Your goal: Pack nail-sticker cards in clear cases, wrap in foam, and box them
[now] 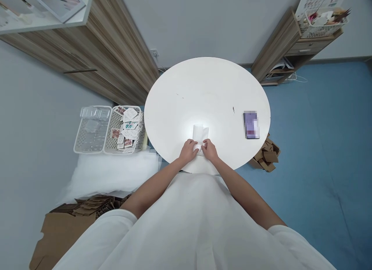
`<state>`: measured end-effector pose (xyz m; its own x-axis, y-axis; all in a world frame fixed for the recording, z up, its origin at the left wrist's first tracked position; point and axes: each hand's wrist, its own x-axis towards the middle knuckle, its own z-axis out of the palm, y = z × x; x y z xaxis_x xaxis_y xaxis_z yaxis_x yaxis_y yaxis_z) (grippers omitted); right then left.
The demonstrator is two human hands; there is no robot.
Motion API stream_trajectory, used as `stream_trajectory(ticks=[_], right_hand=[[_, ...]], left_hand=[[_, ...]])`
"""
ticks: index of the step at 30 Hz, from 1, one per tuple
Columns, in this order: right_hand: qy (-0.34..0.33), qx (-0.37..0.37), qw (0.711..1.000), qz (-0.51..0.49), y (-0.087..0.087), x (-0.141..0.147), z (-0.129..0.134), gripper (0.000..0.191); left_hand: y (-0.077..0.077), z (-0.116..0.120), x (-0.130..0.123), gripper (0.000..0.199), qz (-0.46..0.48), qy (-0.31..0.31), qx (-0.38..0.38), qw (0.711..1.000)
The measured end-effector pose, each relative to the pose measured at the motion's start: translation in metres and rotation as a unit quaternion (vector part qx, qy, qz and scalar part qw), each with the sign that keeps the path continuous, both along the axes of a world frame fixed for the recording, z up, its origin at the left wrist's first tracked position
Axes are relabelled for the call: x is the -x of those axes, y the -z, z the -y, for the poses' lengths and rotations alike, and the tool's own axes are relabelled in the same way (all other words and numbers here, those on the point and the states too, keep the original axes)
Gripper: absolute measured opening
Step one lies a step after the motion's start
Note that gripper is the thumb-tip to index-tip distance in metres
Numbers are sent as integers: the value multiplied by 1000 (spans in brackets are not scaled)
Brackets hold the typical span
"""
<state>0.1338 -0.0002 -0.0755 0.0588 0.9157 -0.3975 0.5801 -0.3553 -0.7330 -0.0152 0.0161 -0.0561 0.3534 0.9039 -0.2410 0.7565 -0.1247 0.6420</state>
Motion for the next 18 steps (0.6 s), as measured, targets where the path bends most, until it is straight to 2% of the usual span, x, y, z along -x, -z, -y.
stream_trajectory(ticks=[3,7,10,12,15,18], right_hand=[[-19,0,1000,-15,-2,-4,4,35],[-69,-46,996,17,-15,-11,14,47],[-171,-100,975,103,-26,-13,18,56],[-248,-100,950,158,-30,-13,16,63],[-295,-76,931,200,-29,-10,10,62],[-302,-61,931,196,-27,-10,5,54]], left_hand=[[3,-1,1,46,-39,56,-38,997],[3,-2,1,48,-64,82,-39,994],[2,-3,2,46,-63,94,-48,992],[2,-5,2,45,-56,98,-55,992],[2,-8,3,45,-44,107,-54,992],[0,-11,3,48,-31,109,-43,993]])
